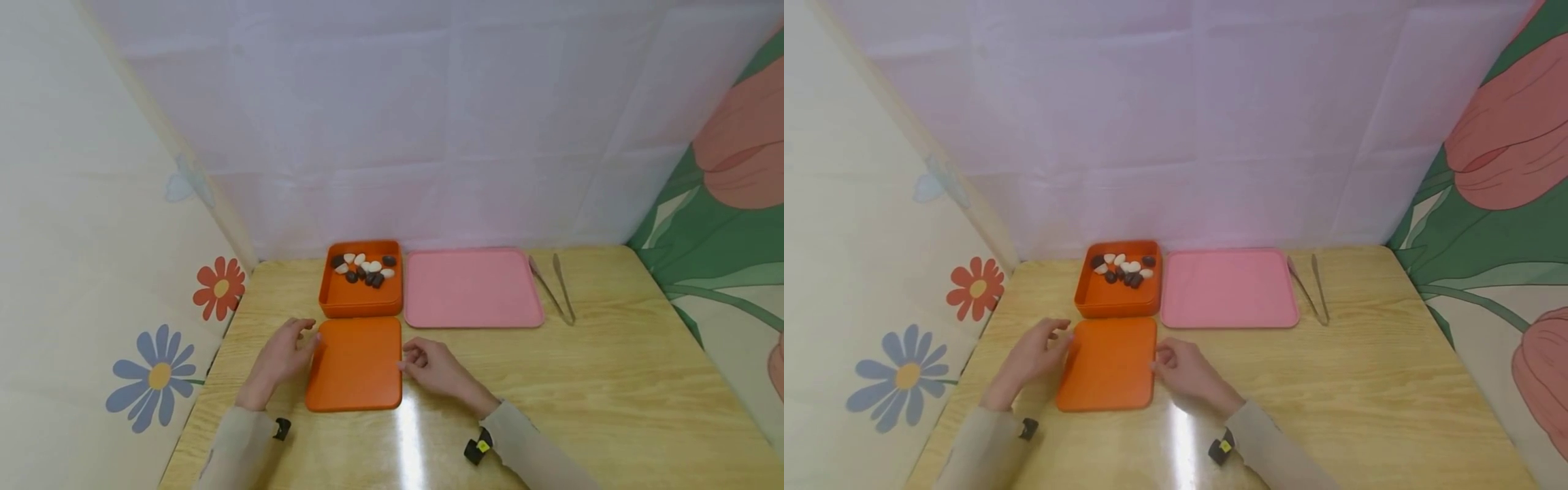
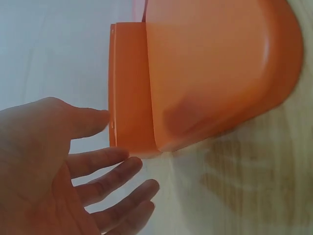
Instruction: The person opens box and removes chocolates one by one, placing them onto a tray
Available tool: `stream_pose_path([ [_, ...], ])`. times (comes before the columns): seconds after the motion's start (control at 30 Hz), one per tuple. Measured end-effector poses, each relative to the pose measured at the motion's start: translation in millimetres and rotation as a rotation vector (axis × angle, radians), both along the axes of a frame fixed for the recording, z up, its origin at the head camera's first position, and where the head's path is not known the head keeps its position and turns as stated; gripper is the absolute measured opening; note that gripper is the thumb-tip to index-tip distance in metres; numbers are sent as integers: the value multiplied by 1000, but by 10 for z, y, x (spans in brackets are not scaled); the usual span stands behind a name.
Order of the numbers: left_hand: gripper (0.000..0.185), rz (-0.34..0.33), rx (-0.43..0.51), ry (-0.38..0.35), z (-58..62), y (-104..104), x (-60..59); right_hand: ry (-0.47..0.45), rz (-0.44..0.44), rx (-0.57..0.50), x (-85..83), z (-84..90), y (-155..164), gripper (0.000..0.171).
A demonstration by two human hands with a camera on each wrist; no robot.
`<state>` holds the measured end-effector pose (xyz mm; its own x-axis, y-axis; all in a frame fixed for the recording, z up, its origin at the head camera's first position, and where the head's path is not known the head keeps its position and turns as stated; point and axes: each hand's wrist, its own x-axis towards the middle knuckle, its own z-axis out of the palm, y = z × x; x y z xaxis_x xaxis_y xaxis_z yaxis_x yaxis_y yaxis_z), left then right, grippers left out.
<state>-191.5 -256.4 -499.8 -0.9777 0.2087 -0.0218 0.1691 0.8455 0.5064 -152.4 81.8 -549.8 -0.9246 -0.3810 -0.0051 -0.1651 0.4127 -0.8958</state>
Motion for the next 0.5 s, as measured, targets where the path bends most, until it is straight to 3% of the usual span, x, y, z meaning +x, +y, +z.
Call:
stream_pose_path([
  [0.5, 52, -58, -4, 212, 15, 107, -230, 52, -37, 0, -60, 47, 188, 33],
])
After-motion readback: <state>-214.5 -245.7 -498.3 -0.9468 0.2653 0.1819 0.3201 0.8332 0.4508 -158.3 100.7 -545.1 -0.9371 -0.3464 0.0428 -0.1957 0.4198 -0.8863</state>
